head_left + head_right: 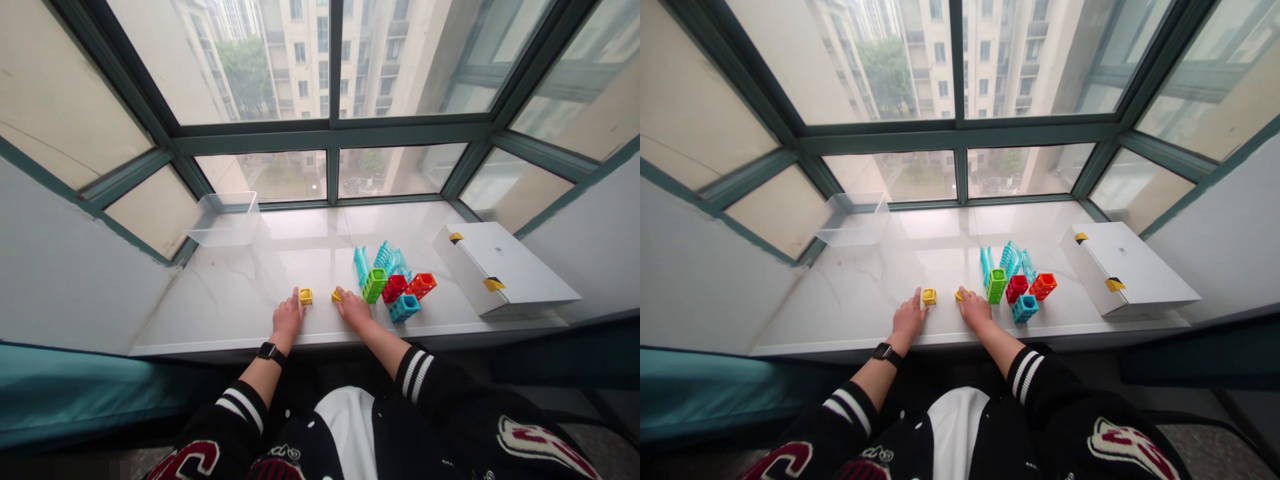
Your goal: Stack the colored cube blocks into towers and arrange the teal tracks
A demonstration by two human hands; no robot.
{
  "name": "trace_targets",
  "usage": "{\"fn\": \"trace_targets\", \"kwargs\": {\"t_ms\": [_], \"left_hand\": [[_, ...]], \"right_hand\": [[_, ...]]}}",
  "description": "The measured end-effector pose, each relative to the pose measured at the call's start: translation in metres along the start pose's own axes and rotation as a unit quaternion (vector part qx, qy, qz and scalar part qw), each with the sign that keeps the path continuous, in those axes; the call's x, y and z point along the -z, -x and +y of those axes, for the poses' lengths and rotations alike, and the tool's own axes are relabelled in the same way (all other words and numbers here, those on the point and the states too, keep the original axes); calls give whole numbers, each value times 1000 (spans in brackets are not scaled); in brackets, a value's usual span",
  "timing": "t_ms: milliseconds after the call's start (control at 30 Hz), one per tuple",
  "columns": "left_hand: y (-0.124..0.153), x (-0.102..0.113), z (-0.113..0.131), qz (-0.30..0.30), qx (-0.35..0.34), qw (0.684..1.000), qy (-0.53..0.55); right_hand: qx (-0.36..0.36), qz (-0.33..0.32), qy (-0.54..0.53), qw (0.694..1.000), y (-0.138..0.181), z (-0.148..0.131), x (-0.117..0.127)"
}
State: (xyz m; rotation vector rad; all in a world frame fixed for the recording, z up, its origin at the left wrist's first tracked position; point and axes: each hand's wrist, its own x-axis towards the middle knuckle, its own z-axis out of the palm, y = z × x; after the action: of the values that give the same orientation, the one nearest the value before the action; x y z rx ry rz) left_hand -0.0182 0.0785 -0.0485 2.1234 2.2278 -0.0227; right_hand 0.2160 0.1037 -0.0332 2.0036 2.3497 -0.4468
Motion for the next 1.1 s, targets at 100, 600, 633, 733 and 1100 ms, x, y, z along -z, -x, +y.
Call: {"fn": "trace_targets", "kwargs": {"t_ms": [100,600,633,733,1100], "left_hand": [[11,-8,-7,3,-33,999,-14],[-8,1,2,-25,-45,998,-38],[-10,1,3,-22,-44,998,-36],[-14,-1,2,-6,-36,999,-28],[18,0,-31,40,-37,998,-11]], "right_hand": [[15,10,-7,1000,5,2,-2],[5,7,9,1000,-16,-14,3],[4,12,6,1000,-16,-14,4],[-3,21,-8,1000,-9,-12,2],[3,27,-33,999,28,-4,4]]}}
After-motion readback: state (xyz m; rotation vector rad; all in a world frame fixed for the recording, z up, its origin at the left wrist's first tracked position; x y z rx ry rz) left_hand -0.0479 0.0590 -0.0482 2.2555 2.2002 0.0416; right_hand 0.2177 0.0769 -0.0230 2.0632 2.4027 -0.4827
